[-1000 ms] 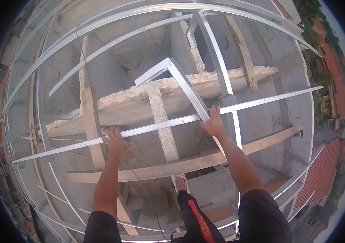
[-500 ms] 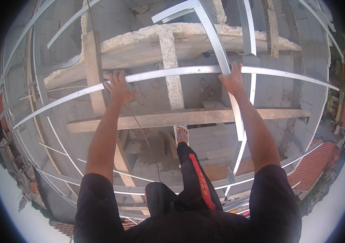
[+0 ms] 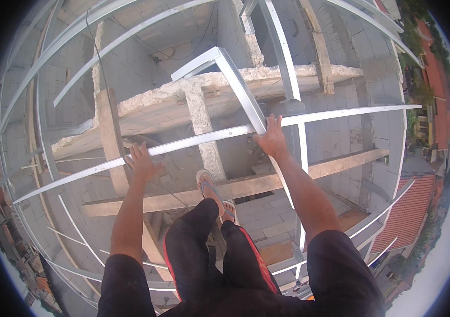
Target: The person cuts a metal profile with an angle grinder, then uses a hammer to tap and align the pieces. They assemble the cut metal profiles into a frame structure on a rooftop, adjusting and fitting the pieces together.
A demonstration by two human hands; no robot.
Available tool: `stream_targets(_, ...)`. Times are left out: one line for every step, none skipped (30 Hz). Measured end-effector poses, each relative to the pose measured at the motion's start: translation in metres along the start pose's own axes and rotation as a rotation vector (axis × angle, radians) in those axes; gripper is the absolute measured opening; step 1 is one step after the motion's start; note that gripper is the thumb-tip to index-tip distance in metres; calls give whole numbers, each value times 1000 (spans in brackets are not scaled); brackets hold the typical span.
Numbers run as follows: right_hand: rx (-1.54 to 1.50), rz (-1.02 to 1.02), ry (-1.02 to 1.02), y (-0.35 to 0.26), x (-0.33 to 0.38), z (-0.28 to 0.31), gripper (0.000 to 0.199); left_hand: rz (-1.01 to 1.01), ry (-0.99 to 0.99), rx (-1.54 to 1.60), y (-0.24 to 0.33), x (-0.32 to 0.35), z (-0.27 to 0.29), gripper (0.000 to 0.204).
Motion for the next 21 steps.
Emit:
stream_targets(-9,-11,-6,1,2,0,88,8,-19,-7,0,2,-2,127)
stream_targets(-19,-17,-8,-1,1,1,87,17,-30,-14,-1,1,-2,127)
stream_targets(-31,-22,-15,-5,1,1,87,32,-44,-21,-3,3,-3,128)
stream_targets(-48,-29,-7,-7,0,3,86,19,-35,-13,-3,1,-1,128)
stream_targets(-64,-37,-5,-8,1,4,86,9,-30,-6,-4,0,-4,128)
stream_targets(-81,-41,0,-8,-1,6,85,0,-20,2,-4,-3,-2,129)
stream_targets(-72,-30,-3,-9,1,6,85,16,-50,-3,-5,-5,-5,129)
stream_targets(-62,-33,-8,-8,1,5,85,11,-57,-17,-4,-5,-6,129)
stream_targets(-52,-33,-4,-8,0,6,86,1,-55,-29,-3,-5,-5,129)
stream_targets(-87,-26,-6,-9,0,5,86,-10,-45,-40,-3,-5,-3,129)
stream_targets(-97,-28,-2,-8,0,6,86,-22,-34,-27,-3,-3,-5,132)
stream_targets(-57,-24,-17,-6,-2,2,89,-2,-86,-40,-5,-3,-7,133)
stream_targets(-56,-16,-27,-7,-4,3,95,17,-94,-30,-7,1,-3,135)
stream_targets(-52,-69,-80,-6,-7,3,99,-1,-78,-11,-5,0,3,133)
stream_targets(-67,-83,-109,-12,-8,9,99,-4,-46,0,-2,0,9,130)
stream_targets(-33,-85,-116,-14,-9,11,96,-12,-35,2,-1,1,10,127)
stream_targets(7,-56,-95,-13,-10,9,97,-16,-12,24,-2,3,13,125)
stream_targets(5,-29,-68,-19,-14,12,97,-20,13,48,-1,2,14,122)
stream_targets(6,-7,-48,-27,-14,17,97,-22,28,74,-2,2,15,120)
stream_targets(9,10,-29,-31,-12,21,97,-27,36,92,-2,-1,17,119)
stream_targets(53,136,60,-39,-9,26,97,-31,36,110,-3,0,16,119)
Point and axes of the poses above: each hand's wrist, its own x-axis away from the middle knuckle, its own z-axis out of the back of the hand, y = z × x, the point moved 9 cm from there along -x, towards the middle knuckle, and after that the axes turned 6 degrees about -z, right-handed, at the moved point
